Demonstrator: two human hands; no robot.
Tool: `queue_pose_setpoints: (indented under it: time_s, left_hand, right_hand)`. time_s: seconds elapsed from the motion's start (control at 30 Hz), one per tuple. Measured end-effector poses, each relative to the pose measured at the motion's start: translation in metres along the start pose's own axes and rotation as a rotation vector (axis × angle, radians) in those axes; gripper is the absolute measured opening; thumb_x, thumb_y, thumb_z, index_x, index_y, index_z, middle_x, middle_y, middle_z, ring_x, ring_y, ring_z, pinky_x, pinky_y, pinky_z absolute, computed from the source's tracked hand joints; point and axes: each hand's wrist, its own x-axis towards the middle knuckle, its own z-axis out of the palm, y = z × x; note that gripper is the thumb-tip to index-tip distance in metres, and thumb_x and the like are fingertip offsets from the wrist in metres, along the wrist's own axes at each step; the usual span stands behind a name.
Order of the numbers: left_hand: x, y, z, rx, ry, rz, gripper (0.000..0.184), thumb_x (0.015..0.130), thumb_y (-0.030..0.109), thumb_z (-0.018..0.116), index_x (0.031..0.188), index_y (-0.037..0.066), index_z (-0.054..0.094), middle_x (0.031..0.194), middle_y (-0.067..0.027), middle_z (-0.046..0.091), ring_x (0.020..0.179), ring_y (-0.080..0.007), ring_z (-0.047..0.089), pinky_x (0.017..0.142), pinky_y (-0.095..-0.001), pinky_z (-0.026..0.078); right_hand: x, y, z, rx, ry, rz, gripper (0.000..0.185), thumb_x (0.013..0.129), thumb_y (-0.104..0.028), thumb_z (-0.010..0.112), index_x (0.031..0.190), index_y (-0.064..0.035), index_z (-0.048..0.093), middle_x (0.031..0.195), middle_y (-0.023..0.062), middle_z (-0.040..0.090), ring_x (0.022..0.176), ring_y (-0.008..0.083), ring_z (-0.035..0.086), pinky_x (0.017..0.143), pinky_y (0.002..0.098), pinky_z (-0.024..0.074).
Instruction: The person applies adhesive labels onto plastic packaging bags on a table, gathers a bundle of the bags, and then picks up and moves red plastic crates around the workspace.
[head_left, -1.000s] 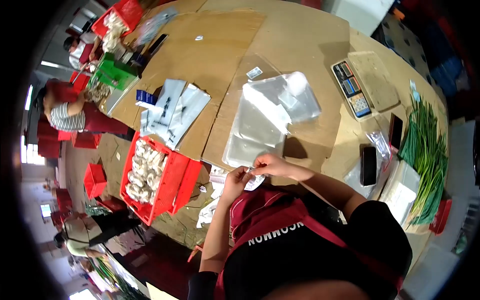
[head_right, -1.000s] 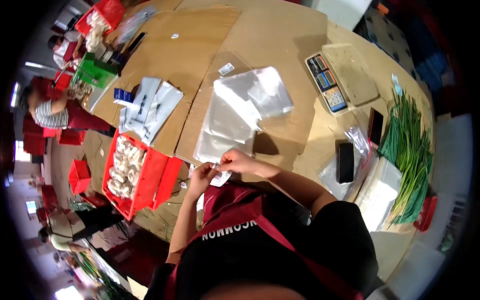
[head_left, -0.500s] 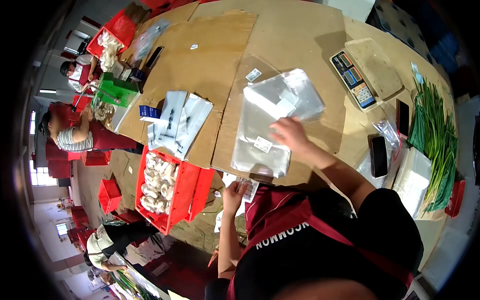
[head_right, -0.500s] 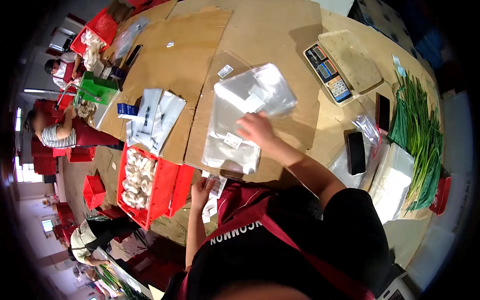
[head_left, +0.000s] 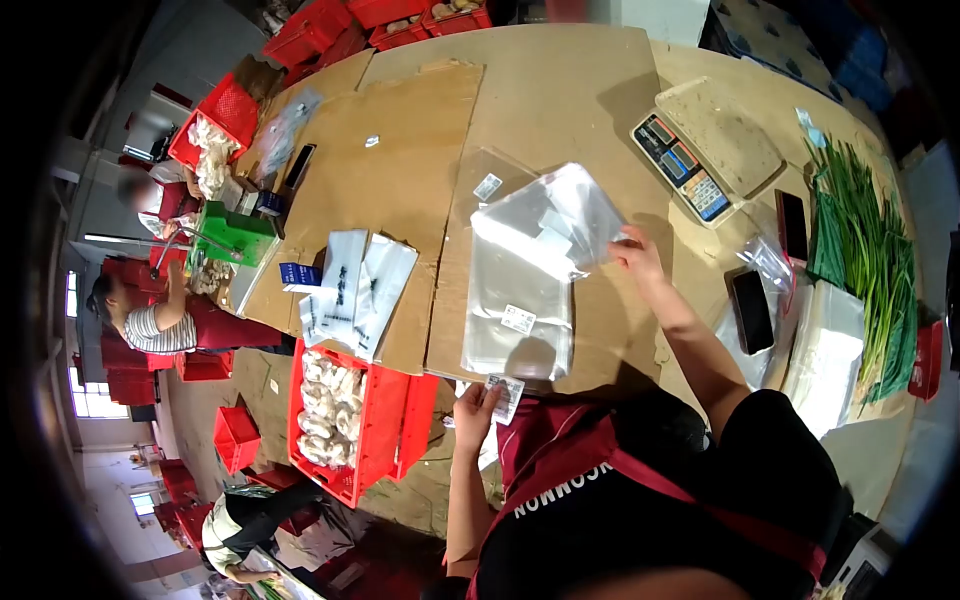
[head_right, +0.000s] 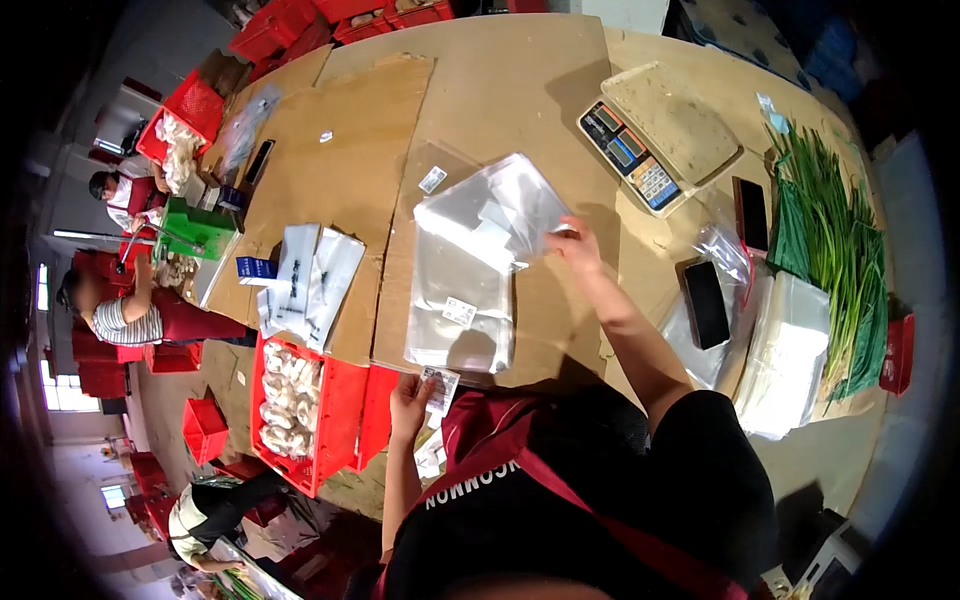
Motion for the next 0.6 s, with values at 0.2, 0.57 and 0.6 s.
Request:
queue_pose_setpoints:
  time_s: [0.2,0.57,0.6]
  left_hand:
    - [-0.011,-0.021,0.001,-0.093,0.068,-0.040,0.030,0.080,0.017,0.060,0.060,0.000,0.045,0.052,0.0031,0.039,0.051,-0.0036,0.032,0.044,-0.0216,0.027]
    - [-0.018,-0.031,0.002,0.035,0.101,0.001,0.028,0.080,0.022,0.059,0.069,-0.002,0.053,0.050,-0.0066,0.044,0.050,-0.0077,0.037,0.046,-0.0259,0.034]
    - [-0.017,-0.035,0.000,0.034,0.104,-0.007,0.028,0.080,0.022,0.059,0.069,-0.002,0.053,0.050,-0.0066,0.044,0.050,-0.0077,0.037,0.046,-0.0259,0.034]
  right_hand:
    - [-0.048,-0.021,0.043,-0.165,-0.572,-0.208,0.011,0.073,-0.008,0.065,0.083,-0.0031,0.062,0.078,0.0022,0.061,0.067,0.0084,0.054,0.059,0.0225,0.0441]
    - [-0.078,0.014,0.111,-1.032,-0.808,-0.779,0.013,0.076,-0.019,0.059,0.072,-0.0064,0.060,0.068,0.0080,0.055,0.061,0.0217,0.054,0.058,0.0322,0.0451]
    - [-0.074,0.006,0.109,-0.951,-0.788,-0.720,0.011,0.076,-0.016,0.059,0.074,-0.0060,0.060,0.069,0.0096,0.055,0.062,0.0204,0.054,0.058,0.0325,0.0451]
